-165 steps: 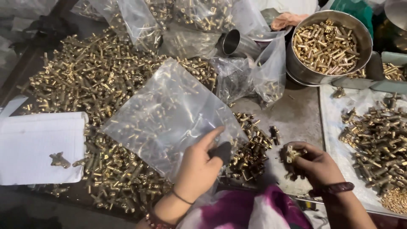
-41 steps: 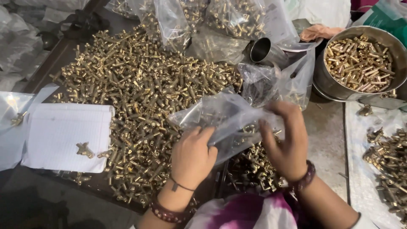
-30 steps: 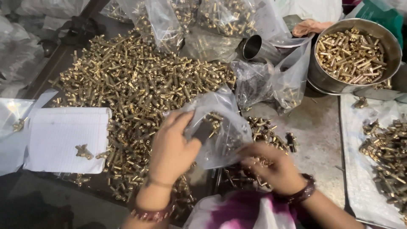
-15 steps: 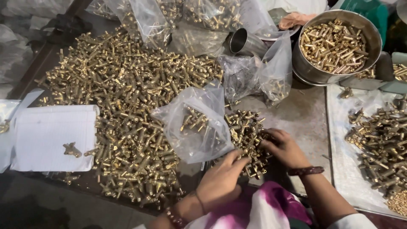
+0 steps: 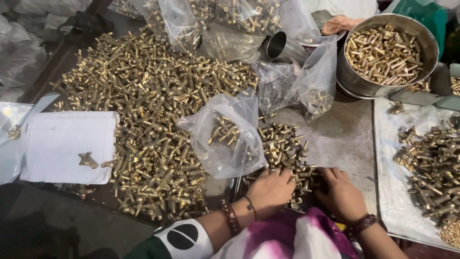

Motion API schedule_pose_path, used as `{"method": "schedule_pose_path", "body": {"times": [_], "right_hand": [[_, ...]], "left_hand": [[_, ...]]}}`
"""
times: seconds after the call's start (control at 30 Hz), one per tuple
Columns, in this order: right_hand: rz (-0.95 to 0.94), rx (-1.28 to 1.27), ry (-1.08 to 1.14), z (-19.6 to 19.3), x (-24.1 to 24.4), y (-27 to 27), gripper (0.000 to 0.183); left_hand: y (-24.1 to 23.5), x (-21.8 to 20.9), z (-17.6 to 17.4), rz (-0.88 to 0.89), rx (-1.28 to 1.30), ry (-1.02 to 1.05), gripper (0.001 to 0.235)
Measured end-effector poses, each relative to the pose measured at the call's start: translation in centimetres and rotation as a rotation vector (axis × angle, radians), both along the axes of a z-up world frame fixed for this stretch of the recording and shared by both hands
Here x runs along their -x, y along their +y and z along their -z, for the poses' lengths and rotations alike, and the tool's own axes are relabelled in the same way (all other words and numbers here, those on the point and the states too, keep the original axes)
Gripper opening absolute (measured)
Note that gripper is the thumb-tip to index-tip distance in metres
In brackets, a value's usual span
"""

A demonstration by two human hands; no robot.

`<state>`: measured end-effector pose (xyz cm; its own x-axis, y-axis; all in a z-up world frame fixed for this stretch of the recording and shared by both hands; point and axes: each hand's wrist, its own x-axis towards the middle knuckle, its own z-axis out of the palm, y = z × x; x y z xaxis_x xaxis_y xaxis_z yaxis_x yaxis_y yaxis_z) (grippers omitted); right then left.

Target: Sorting and cleaning small brass metal parts and placing them into plastic bags.

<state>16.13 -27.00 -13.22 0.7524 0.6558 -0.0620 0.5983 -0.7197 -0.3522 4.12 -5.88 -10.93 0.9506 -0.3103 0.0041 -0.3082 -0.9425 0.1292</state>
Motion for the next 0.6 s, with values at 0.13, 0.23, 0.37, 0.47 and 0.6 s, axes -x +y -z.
{"method": "schedule_pose_path", "body": {"times": [0.13, 0.23, 0.37, 0.47, 0.6], "right_hand": [[0.193, 0.081, 0.006, 0.3, 0.3, 0.7, 0.051], [0.332, 0.066, 0.051, 0.7, -0.1, 0.0, 0.044], [0.325, -0.022, 0.031, 3.7, -1.9, -3.0, 0.046], [0.395, -0.153, 0.064, 4.5, -2.0, -3.9, 0.043], [0.673, -0.630, 0.580, 5.8, -2.6, -5.1, 0.038]], "left_hand": [[0.0, -0.1, 1.0, -0.031, 0.105, -0.165, 0.011], [1.0, 0.2, 1.9, 0.006, 0.083, -0.288, 0.010], [1.6, 1.4, -0.1, -0.065, 0.318, -0.420, 0.016], [1.8, 1.7, -2.0, -0.122, 0.705, -0.447, 0.035], [2.3, 1.7, -2.7, -0.275, 1.706, 0.107, 0.036]]}}
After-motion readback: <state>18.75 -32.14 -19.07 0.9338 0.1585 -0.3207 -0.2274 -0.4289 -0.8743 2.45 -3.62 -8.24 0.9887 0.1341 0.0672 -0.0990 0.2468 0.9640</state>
